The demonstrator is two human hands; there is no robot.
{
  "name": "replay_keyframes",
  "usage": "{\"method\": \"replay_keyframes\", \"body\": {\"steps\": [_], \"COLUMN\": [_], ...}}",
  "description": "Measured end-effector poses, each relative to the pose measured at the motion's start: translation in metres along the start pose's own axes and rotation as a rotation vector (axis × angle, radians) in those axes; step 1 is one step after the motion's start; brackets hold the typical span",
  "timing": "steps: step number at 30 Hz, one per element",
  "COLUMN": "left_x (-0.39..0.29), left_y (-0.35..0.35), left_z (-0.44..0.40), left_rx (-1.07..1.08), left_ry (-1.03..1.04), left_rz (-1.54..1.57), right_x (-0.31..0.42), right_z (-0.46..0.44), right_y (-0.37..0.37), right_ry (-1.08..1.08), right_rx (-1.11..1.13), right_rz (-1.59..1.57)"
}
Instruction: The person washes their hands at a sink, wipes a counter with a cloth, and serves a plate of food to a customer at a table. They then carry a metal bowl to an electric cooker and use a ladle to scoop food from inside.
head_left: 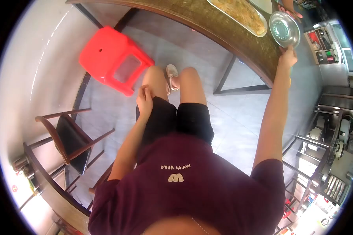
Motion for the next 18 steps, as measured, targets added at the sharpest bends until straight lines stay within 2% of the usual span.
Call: {"method": "replay_keyframes", "body": {"steps": [9, 13, 18], "left_x": [0.000, 0.029, 0.009], "left_y": [-0.015, -0.020, -0.014], "left_z": [-0.009, -0.015, -0.007], "left_rx": [-0.077, -0.094, -0.053], "left_ry": [-0.021, 0.008, 0.020], "left_rz": [-0.087, 0.085, 0.057], "right_x": [-0.003, -0.006, -0.011], "right_z": [-0.005, -0.007, -0.007], "right_y": [0.001, -0.002, -0.004], "right_ry": [-0.004, -0.023, -0.020], "right_rx": [0.023, 0.003, -0.045], "right_rz": [-0.034, -0.010, -0.016]}}
Point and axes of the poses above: each hand's wrist, its own z-axis away from the middle knuckle, its own y-axis out of the palm, x = y × z, the point moved 6 cm from there along -z, towards the middle knuckle, and after that the axes turned 15 degrees about z, right-handed, at the moved point
